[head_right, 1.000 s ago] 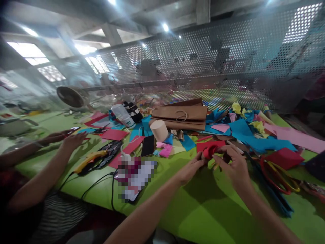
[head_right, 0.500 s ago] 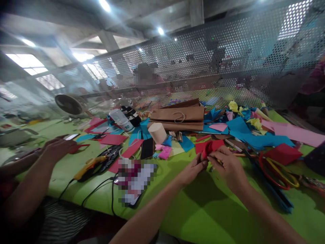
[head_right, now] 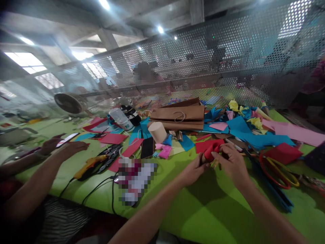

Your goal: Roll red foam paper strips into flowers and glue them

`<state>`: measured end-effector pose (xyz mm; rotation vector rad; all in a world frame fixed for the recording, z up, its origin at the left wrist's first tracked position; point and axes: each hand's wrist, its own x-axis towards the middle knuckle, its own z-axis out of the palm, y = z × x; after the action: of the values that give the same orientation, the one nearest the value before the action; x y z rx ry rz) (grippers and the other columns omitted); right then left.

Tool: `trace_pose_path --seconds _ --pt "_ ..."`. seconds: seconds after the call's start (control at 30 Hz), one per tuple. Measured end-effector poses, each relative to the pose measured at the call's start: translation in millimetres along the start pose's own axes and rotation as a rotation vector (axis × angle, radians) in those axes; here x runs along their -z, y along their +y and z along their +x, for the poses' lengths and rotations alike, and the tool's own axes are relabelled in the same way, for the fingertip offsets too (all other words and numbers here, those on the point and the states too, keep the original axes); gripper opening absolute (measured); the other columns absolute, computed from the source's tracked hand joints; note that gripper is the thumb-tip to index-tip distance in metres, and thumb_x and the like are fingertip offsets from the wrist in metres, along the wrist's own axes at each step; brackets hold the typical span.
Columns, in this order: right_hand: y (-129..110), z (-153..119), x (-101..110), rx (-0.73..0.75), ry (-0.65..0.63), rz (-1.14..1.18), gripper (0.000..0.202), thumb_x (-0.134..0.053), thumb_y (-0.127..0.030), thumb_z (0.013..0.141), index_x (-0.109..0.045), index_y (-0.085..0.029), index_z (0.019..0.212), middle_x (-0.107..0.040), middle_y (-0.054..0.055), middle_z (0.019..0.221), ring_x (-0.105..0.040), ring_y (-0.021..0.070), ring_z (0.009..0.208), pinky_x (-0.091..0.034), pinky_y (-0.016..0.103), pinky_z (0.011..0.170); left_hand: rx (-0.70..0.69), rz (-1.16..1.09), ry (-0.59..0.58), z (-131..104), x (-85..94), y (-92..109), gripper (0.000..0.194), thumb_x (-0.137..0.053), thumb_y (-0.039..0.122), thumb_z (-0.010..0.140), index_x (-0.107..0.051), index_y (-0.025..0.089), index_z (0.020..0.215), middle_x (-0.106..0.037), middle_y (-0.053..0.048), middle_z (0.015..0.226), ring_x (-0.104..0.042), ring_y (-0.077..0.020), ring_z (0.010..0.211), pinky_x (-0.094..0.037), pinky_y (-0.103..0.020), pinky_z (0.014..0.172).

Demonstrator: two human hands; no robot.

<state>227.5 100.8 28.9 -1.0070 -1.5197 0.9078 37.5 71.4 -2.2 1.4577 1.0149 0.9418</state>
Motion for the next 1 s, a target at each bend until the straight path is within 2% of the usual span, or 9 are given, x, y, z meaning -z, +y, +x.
trace_pose_path --seconds 0.13,0.27,0.4,0.67,0.83,1.0 --pt "5 1 0 -0.119 0.019 0.172 0.027 -0.08 -0.053 0.083 -0.077 -0.027 0.089 -0.077 0.004 0.092 -0.07 0.0259 0.089 -0.057 0.041 0.082 -0.031 -0.195 -0.067 0 -3.0 4 0.047 -0.072 0.043 0.092 -0.055 0.018 0.128 -0.066 -0.012 0.132 -0.059 -0.0263 0.127 -0.042 -0.042 0.116" --pt "5 3 -1 -0.202 0.045 0.305 0.03 -0.085 -0.053 0.077 -0.075 -0.027 0.087 -0.079 0.004 0.086 -0.072 0.0233 0.078 -0.061 0.039 0.075 -0.032 -0.272 -0.075 -1 -4.2 10 0.06 -0.079 0.05 0.088 -0.056 0.018 0.133 -0.063 -0.014 0.143 -0.054 -0.0297 0.14 -0.035 -0.045 0.123" --pt "2 4 -2 -0.248 0.071 0.402 0.032 -0.09 -0.052 0.07 -0.076 -0.028 0.085 -0.08 0.002 0.083 -0.073 0.022 0.074 -0.062 0.038 0.072 -0.031 -0.285 -0.082 -1 -4.3 13 0.069 -0.082 0.055 0.083 -0.058 0.017 0.135 -0.062 -0.015 0.146 -0.053 -0.0308 0.143 -0.033 -0.045 0.125" --pt "-5 2 -6 -0.263 0.118 0.535 0.028 -0.093 -0.05 0.069 -0.077 -0.032 0.082 -0.078 0.001 0.082 -0.073 0.023 0.074 -0.063 0.038 0.067 -0.009 -0.348 -0.087 -1 -7.5 17 0.076 -0.086 0.058 0.079 -0.06 0.017 0.138 -0.065 -0.014 0.142 -0.056 -0.0309 0.136 -0.035 -0.046 0.123" --pt "0 4 -3 -0.266 0.177 0.595 0.031 -0.099 -0.047 0.061 -0.08 -0.032 0.081 -0.078 -0.001 0.081 -0.07 0.018 0.07 -0.063 0.031 0.065 0.01 -0.373 -0.094 -2 -9.7 20 0.078 -0.088 0.058 0.076 -0.061 0.017 0.137 -0.065 -0.014 0.14 -0.055 -0.0322 0.136 -0.036 -0.045 0.121" --pt "7 3 -3 -0.265 0.231 0.65 0.03 -0.1 -0.041 0.062 -0.081 -0.03 0.082 -0.076 -0.003 0.08 -0.069 0.0138 0.068 -0.063 0.025 0.064 0.015 -0.385 -0.097 -2 -10.7 20 0.077 -0.089 0.057 0.076 -0.063 0.018 0.137 -0.067 -0.012 0.133 -0.057 -0.0293 0.128 -0.038 -0.041 0.116"
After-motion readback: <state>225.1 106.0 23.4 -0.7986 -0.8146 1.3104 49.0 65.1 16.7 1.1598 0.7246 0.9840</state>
